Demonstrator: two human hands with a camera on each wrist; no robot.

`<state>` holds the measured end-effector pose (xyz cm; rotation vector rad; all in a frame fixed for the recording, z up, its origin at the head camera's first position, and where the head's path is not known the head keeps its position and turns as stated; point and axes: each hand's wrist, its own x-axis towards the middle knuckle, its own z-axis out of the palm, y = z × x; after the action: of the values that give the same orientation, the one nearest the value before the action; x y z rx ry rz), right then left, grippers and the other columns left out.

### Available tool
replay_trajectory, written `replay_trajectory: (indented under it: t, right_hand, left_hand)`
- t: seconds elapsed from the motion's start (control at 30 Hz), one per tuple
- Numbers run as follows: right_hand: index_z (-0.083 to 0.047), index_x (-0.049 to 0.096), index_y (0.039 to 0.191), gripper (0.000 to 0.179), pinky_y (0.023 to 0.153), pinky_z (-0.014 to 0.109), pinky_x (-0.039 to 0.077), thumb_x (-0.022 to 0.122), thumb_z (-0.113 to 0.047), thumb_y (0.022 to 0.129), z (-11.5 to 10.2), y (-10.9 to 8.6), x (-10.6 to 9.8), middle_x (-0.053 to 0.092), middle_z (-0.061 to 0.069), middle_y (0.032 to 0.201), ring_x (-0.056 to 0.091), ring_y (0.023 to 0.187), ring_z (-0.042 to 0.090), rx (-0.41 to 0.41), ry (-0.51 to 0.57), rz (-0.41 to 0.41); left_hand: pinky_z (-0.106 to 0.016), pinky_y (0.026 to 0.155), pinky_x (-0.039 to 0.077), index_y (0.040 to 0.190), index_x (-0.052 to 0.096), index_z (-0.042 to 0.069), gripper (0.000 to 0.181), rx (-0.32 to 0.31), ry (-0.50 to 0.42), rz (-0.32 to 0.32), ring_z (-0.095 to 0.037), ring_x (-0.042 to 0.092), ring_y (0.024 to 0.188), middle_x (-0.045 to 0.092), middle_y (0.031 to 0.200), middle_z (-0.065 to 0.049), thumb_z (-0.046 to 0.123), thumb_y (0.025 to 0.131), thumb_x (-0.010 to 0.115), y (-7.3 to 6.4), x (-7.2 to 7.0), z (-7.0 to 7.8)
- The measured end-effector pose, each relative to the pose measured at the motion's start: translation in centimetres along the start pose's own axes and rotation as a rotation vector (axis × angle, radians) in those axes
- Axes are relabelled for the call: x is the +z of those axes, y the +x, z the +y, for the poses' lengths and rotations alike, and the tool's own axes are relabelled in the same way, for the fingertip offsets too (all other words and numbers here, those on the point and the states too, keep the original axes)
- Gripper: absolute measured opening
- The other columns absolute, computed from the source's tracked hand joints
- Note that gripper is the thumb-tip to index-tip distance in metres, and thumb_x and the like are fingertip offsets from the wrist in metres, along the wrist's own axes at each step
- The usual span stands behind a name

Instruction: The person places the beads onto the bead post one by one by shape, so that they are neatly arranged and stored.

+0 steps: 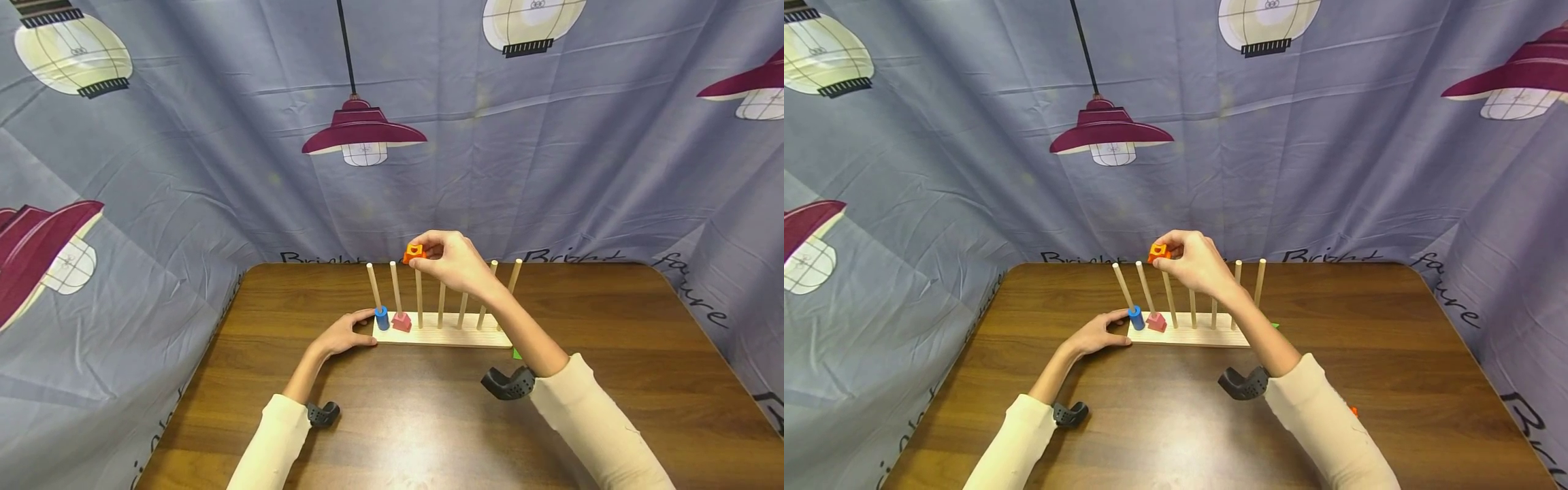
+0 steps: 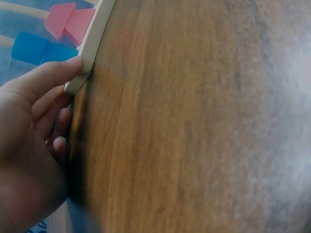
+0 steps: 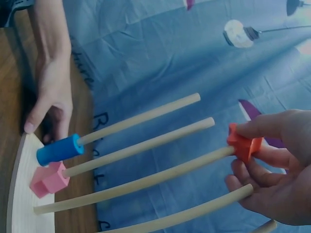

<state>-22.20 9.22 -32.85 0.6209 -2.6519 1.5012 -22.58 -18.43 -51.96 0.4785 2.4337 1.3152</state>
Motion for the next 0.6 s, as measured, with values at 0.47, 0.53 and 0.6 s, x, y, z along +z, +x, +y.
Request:
replay_trajectory:
  t: [0.47,0.53,0.6]
  right_hand:
    - [0.003,0.07,0.112,0.023,0.079,0.025,0.052,0.072,-0.004,0.09,0.41,0.33,-0.8,0.072,0.012,0.099,0.069,0.091,0.025,-0.003,0.15,-0.119]
    - [0.002,0.071,0.111,0.022,0.078,0.026,0.051,0.072,-0.003,0.089,0.36,0.34,-0.93,0.072,0.011,0.097,0.069,0.09,0.025,-0.001,0.128,-0.132]
    - [0.0,0.071,0.109,0.02,0.076,0.028,0.05,0.072,-0.003,0.089,0.33,0.33,-0.95,0.071,0.009,0.095,0.068,0.088,0.023,-0.006,0.076,-0.142]
  left_hand:
    - [-0.051,0.107,0.034,0.148,0.046,0.0,0.074,0.003,-0.01,-0.002,-0.035,0.044,0.126,0.045,0.148,-0.019,0.014,0.083,0.079,-0.07,0.02,0.05]
    - [-0.051,0.108,0.033,0.148,0.046,0.0,0.073,0.0,-0.012,-0.007,-0.035,0.043,0.127,0.044,0.149,-0.019,0.014,0.084,0.079,-0.08,0.03,0.13]
    - [-0.051,0.109,0.032,0.148,0.046,0.001,0.073,-0.007,-0.014,-0.007,-0.035,0.043,0.128,0.044,0.149,-0.019,0.014,0.084,0.079,-0.11,0.01,0.17]
